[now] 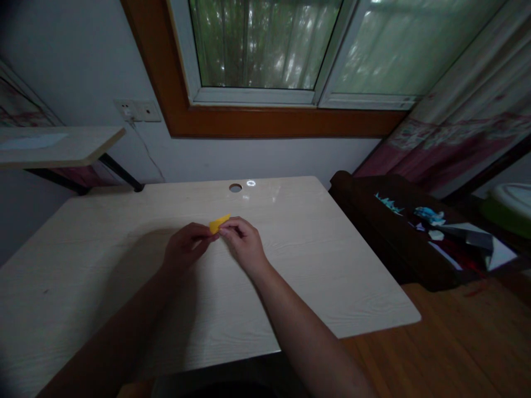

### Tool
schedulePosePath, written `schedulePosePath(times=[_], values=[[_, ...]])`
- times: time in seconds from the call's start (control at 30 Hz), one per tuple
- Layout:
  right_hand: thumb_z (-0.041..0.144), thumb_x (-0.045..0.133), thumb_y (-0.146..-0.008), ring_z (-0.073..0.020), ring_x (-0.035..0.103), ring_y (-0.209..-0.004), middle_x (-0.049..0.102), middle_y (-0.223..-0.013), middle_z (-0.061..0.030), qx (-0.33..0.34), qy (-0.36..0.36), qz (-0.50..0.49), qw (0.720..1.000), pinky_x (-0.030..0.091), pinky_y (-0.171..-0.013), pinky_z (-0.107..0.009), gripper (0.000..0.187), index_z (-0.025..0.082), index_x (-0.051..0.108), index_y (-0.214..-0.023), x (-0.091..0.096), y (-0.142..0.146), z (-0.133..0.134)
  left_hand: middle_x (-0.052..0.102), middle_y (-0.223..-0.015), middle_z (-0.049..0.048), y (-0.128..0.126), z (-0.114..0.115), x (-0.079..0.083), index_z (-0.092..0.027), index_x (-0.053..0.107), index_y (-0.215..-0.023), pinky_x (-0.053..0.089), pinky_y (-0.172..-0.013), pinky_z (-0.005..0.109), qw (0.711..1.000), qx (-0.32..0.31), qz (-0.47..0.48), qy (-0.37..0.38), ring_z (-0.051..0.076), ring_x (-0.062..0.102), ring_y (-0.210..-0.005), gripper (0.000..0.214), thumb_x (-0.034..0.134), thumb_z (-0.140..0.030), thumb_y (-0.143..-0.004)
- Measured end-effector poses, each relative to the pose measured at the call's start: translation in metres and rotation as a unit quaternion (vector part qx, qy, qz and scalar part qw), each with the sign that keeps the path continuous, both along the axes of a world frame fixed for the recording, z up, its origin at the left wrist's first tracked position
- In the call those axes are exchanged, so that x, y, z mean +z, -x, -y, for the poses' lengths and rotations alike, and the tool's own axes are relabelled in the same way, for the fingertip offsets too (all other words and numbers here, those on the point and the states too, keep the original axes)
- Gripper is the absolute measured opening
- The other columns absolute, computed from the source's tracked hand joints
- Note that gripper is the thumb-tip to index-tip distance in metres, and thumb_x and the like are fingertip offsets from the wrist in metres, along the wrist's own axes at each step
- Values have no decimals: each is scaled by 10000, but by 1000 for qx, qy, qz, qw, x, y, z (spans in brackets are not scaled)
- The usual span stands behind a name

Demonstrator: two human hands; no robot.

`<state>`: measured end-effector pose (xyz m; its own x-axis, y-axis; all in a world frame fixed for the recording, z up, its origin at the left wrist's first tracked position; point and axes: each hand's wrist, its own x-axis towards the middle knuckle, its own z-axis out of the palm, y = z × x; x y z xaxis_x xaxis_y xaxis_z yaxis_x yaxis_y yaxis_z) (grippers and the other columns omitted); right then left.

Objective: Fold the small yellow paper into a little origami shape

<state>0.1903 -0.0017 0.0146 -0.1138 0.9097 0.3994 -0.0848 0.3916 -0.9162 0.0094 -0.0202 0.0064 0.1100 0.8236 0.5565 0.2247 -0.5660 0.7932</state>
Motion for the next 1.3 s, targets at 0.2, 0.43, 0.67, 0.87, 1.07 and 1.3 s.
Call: schedulePosePath(times=[0.2,0.43,0.67,0.87,1.07,1.3], values=[[284,734,-796,-163,644,-850,686,-899,-22,20,22,-36,999,505,-793,-298,78,236,710,-854,4,4,4,717,-849,53,-2,0,4,-191,704,-870,563,-738,250,998,40,-20,-45,141,690,-775,61,719,-190,-812],[328,732,-788,-160,640,-767,682,-824,-19,6,75,-73,994,525,-727,-290,133,218,677,-838,8,9,8,726,-879,67,-3,3,8,-186,707,-858,568,-730,257,1000,5,7,-13,156,701,-798,63,720,-232,-817],[378,741,-781,-151,627,-750,683,-840,-22,43,96,-53,993,505,-710,-288,190,210,679,-844,2,5,4,743,-797,62,-3,6,7,-162,632,-883,584,-709,280,980,-34,124,152,179,728,-743,203,673,-360,-860],[340,732,-801,-143,626,-792,683,-856,-17,105,79,-12,991,491,-762,-292,146,209,695,-855,1,-3,-6,734,-722,41,-4,-1,0,-166,577,-829,589,-657,287,957,-67,162,230,170,715,-649,277,731,-394,-802],[325,692,-842,-147,642,-767,684,-848,-21,137,57,18,989,510,-745,-300,124,209,690,-888,-2,2,-19,728,-725,46,2,-8,-8,-156,655,-818,578,-676,292,962,-65,114,240,165,698,-664,258,675,-412,-839],[284,666,-871,-162,651,-898,703,-951,-44,136,-84,171,972,501,-822,-296,121,238,727,-965,6,4,-43,724,-717,36,6,-16,-8,-156,664,-807,556,-687,278,965,15,131,227,153,680,-660,248,674,-402,-834]])
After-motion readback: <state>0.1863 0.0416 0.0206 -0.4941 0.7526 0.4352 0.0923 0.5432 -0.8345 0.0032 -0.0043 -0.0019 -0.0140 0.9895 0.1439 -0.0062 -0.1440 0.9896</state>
